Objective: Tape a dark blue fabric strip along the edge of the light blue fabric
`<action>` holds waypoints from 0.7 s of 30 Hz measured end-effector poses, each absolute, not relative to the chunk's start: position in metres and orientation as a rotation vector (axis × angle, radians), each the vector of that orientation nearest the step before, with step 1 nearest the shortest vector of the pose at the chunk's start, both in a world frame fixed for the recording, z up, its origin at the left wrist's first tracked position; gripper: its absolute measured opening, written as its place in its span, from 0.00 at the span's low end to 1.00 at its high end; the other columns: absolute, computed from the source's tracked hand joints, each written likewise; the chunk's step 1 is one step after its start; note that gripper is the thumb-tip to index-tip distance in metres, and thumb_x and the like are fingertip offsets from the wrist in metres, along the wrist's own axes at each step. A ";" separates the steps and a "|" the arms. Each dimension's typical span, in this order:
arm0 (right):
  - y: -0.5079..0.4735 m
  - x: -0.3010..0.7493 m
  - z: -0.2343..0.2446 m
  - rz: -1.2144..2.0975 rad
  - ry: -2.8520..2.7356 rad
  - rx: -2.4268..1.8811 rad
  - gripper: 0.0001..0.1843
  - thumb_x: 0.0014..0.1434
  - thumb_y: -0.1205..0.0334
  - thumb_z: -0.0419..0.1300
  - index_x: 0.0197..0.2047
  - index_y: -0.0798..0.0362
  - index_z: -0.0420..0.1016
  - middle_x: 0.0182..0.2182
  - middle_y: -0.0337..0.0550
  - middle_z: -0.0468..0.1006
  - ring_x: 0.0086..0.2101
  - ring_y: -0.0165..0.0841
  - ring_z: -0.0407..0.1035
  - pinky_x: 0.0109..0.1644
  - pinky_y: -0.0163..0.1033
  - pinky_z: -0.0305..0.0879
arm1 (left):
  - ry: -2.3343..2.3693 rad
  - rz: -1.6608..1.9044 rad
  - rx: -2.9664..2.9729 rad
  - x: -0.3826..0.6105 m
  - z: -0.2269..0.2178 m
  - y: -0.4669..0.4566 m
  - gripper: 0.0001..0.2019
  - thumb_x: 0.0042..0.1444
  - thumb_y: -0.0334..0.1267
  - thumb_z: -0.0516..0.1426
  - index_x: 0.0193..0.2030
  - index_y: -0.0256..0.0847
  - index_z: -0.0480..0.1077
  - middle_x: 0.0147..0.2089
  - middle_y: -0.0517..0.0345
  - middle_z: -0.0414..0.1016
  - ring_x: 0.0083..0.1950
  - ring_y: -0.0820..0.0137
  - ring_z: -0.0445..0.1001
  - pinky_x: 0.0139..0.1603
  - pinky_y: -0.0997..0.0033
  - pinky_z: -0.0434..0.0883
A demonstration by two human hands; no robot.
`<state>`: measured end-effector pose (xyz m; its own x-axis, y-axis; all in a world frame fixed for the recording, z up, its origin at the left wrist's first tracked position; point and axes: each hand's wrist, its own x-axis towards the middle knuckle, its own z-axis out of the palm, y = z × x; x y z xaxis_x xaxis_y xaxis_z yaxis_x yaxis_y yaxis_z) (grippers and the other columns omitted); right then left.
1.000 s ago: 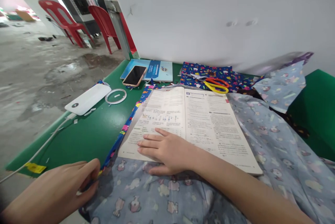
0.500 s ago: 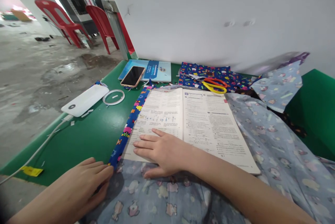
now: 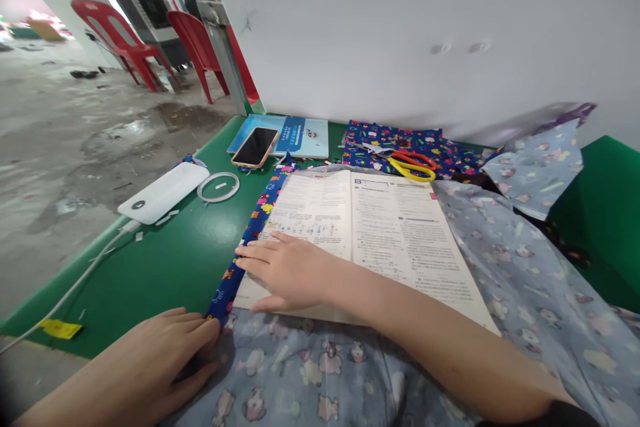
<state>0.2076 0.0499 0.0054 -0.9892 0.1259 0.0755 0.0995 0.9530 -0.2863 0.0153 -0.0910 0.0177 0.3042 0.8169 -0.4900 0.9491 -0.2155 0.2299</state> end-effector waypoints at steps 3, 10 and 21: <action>0.048 0.203 -0.004 0.397 -3.028 -0.213 0.40 0.62 0.44 0.56 0.68 0.61 0.54 0.67 0.56 0.55 0.66 0.42 0.49 0.71 0.50 0.40 | 1.566 -0.359 2.032 0.013 0.021 -0.091 0.10 0.54 0.46 0.57 0.36 0.43 0.71 0.38 0.54 0.76 0.41 0.56 0.74 0.39 0.59 0.67; 0.049 0.204 -0.019 0.432 -3.029 -0.209 0.45 0.62 0.38 0.51 0.69 0.63 0.50 0.69 0.56 0.50 0.67 0.42 0.46 0.71 0.51 0.35 | 1.547 -0.632 2.050 0.024 0.015 -0.087 0.22 0.42 0.38 0.65 0.47 0.40 0.72 0.44 0.48 0.78 0.45 0.50 0.76 0.45 0.51 0.70; 0.050 0.205 -0.016 0.463 -3.025 -0.216 0.43 0.62 0.39 0.52 0.70 0.61 0.50 0.69 0.54 0.50 0.68 0.41 0.45 0.72 0.50 0.32 | 1.507 -0.364 2.148 0.009 0.007 -0.102 0.22 0.40 0.43 0.66 0.45 0.45 0.72 0.39 0.53 0.78 0.37 0.57 0.76 0.37 0.63 0.70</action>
